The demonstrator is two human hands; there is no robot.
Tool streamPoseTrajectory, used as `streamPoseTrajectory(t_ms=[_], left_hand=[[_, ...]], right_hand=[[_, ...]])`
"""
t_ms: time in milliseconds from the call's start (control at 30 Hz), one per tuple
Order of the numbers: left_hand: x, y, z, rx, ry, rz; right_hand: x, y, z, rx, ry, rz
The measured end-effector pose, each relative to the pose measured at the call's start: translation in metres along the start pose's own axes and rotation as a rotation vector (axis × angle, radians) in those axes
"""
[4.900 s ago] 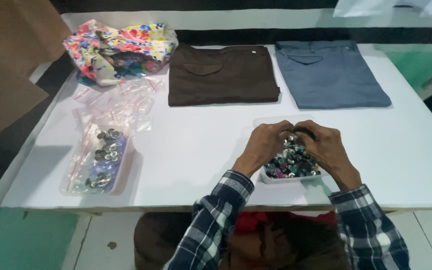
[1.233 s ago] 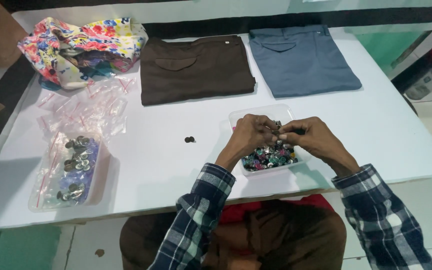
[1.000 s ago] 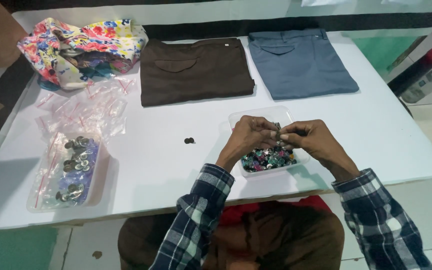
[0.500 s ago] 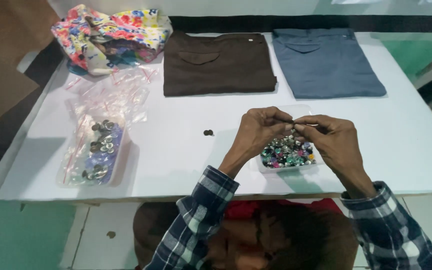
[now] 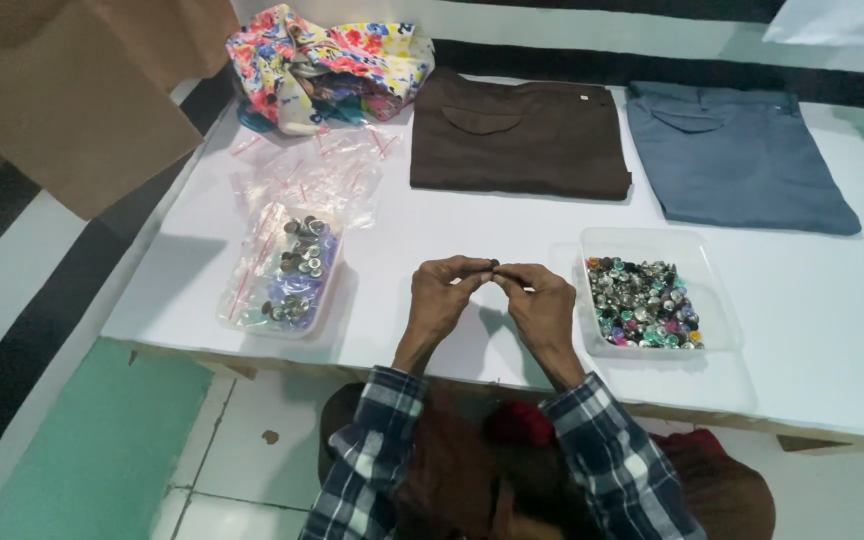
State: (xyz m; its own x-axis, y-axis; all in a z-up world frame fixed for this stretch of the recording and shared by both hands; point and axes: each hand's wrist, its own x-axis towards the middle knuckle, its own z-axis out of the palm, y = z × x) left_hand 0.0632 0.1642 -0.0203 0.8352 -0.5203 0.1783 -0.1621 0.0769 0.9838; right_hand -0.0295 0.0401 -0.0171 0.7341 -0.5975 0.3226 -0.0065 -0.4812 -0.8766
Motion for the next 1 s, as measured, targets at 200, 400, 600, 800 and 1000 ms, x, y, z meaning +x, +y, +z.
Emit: streamPoseTrajectory(t_ms=[200, 400, 600, 800, 1000], left_hand=[[0.020, -0.055, 0.007, 0.341, 0.091, 0.157], [0.009, -0.016, -0.002, 0.428, 0.079, 0.252], [0.014, -0.048, 0.004, 0.455, 0.133, 0.227], [0.013, -0.050, 0.004, 0.542, 0.134, 0.196], [0.013, -0.057, 0.008, 0.522, 0.117, 0.104]], right_hand=[[0.010, 0.046, 0.029, -0.054, 0.031, 0.021], [0.008, 0.037, 0.025, -0.125, 0.007, 0.019], [0.011, 0.042, 0.020, -0.168, -0.014, 0.073], [0.015, 0.049, 0.023, -0.159, 0.007, 0.163], [0.012, 0.042, 0.022, -0.152, 0.021, 0.179]])
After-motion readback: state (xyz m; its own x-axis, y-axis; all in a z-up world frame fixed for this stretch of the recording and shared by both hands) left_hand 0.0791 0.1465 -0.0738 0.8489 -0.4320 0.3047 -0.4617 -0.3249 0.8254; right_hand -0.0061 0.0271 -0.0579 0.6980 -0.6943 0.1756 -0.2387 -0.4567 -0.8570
